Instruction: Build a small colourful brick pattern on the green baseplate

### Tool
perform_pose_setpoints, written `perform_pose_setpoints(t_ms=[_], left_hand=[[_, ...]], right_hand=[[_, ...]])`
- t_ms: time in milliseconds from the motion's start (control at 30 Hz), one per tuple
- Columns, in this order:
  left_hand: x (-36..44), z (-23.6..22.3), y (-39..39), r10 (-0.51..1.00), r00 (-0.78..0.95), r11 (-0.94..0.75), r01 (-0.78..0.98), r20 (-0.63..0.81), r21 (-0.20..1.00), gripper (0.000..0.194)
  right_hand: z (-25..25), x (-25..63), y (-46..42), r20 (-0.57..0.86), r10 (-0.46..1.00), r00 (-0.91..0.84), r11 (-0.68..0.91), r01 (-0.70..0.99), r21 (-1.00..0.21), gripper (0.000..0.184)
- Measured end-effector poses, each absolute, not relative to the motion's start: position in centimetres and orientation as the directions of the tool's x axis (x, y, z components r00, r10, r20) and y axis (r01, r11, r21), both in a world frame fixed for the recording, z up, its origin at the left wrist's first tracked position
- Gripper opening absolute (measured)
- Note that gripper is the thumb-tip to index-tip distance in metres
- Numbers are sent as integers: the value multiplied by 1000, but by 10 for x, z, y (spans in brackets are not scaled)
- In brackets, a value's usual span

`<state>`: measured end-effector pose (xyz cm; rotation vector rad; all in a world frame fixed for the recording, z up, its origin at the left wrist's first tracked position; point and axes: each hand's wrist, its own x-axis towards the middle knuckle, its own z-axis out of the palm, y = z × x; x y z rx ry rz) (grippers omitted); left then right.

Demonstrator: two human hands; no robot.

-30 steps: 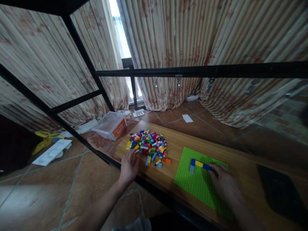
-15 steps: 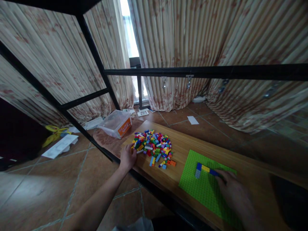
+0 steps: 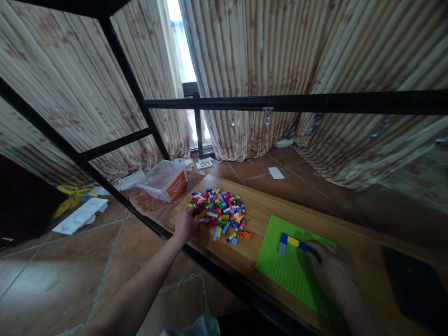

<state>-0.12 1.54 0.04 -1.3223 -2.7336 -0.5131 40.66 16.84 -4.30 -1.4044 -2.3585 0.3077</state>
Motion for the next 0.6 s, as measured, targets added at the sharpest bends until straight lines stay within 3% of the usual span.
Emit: perform_pose_setpoints(t_ms=[200, 400, 500, 600], left_hand=[[-4, 4, 22, 763, -623, 583, 778, 171, 235, 36], [2, 7, 17, 803, -515, 491, 857, 299, 157, 36], [10, 14, 14, 746, -552, 462, 832, 374, 306, 34], [27, 22, 16, 709, -604, 333, 741, 364, 583, 34]], right_hand=[[-37, 402, 165, 190, 887, -420, 461, 793, -400, 31], [-30, 398, 162, 178, 898, -402, 439, 790, -428, 28], [-28, 397, 161, 179, 899, -399, 436, 787, -436, 28], [-26, 396, 161, 181, 900, -397, 435, 782, -447, 27]])
